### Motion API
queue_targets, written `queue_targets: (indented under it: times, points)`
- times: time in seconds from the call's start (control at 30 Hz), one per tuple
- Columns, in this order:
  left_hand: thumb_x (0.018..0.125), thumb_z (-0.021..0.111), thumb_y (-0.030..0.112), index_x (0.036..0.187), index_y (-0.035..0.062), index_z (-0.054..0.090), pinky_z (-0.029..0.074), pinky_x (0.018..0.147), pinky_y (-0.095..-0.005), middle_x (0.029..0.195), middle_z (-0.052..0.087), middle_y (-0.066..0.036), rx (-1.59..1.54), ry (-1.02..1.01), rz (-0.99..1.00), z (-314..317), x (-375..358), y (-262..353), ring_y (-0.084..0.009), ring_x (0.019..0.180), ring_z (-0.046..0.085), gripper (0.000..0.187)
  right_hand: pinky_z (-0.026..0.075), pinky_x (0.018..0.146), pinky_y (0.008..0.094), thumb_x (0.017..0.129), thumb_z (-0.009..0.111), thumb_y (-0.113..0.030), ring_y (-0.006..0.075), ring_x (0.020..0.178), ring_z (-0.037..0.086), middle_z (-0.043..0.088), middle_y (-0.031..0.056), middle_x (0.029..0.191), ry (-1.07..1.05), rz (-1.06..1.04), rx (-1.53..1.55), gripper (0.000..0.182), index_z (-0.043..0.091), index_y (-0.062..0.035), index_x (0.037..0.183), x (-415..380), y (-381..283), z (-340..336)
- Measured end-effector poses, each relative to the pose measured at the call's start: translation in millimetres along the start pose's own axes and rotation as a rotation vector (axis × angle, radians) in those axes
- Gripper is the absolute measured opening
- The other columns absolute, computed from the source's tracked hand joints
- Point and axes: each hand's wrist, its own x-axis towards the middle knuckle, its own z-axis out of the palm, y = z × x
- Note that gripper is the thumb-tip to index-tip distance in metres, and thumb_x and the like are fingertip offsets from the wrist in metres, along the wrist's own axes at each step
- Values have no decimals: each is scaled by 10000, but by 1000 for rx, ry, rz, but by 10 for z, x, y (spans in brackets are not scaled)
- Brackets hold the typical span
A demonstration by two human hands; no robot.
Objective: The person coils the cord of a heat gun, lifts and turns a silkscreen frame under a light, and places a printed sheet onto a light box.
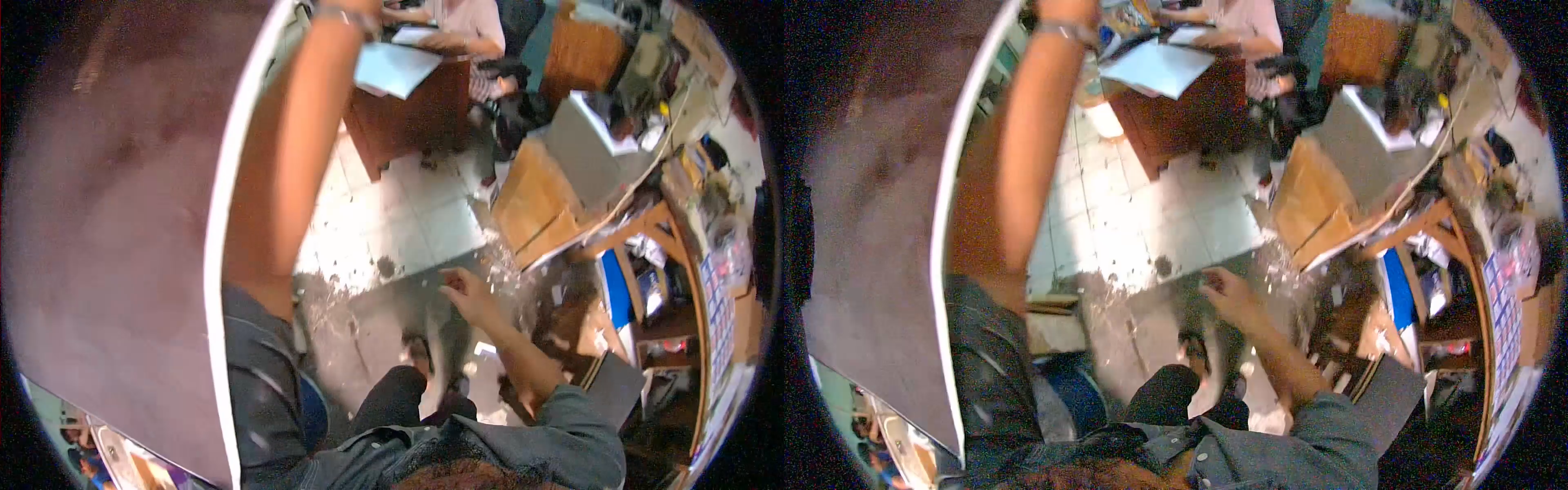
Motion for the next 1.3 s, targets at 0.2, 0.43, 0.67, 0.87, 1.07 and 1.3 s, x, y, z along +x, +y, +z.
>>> queue_targets:
  times: [0.2, 0.43, 0.67, 0.87, 1.07, 1.3]
  points:
    - [994, 351, 448, 1162, -33, 586, 438, 876, -356, 1064, 624, -170, -47, -127, -433, -837, 49, -1784, -238, 941, 570, 561, 508, 863, 308, 892, 682, -174, 178, 979, 616, 630, 106, 1118, 120, -365, 271, 437, 542, -65, 1291, 1608, -1610, 122]
    - [1027, 321, 401, 1131, 20, 608, 438, 884, -362, 1008, 631, -106, -336, -432, -861, -1444, -279, -2801, -213, 955, 569, 488, 397, 974, 330, 892, 659, -230, 201, 1134, 523, 514, 126, 1315, 332, -755, 142, 644, 368, -35, 1432, 3017, -3099, -94]
    - [1013, 437, 302, 1123, 45, 588, 470, 765, -331, 954, 633, -96, 169, -693, -112, -1904, -553, -2598, -209, 849, 587, 318, 298, 1127, 421, 874, 623, -196, 372, 1351, 369, 377, 211, 1480, 11, -488, 353, 695, 328, -23, 1480, 4547, -3185, -284]
    - [985, 486, 295, 1188, 66, 623, 538, 778, -331, 918, 692, -120, 501, -646, 88, -2580, 432, -3235, -201, 854, 689, 336, 288, 1122, 419, 899, 615, -104, 270, 1283, 443, 461, 155, 1438, 312, -869, -279, 604, 395, -26, 1456, 5717, -3296, -138]
    - [920, 587, 236, 1253, 4, 563, 475, 962, -382, 1192, 628, -109, -706, 416, -587, -3839, 1321, -3124, -220, 1054, 622, 407, 433, 1031, 390, 783, 715, 50, 279, 1192, 508, 493, 174, 1392, 58, -798, 186, 683, 430, 15, 1403, 6595, -4127, 1154]
    - [894, 601, 239, 1089, 64, 573, 428, 963, -399, 1121, 631, -85, -607, 878, -306, -5860, 577, -2576, -254, 1068, 579, 263, 395, 1022, 379, 787, 721, -44, 226, 1107, 537, 574, 118, 1266, -473, -648, 198, 603, 480, 23, 1336, 6613, -4509, 3310]
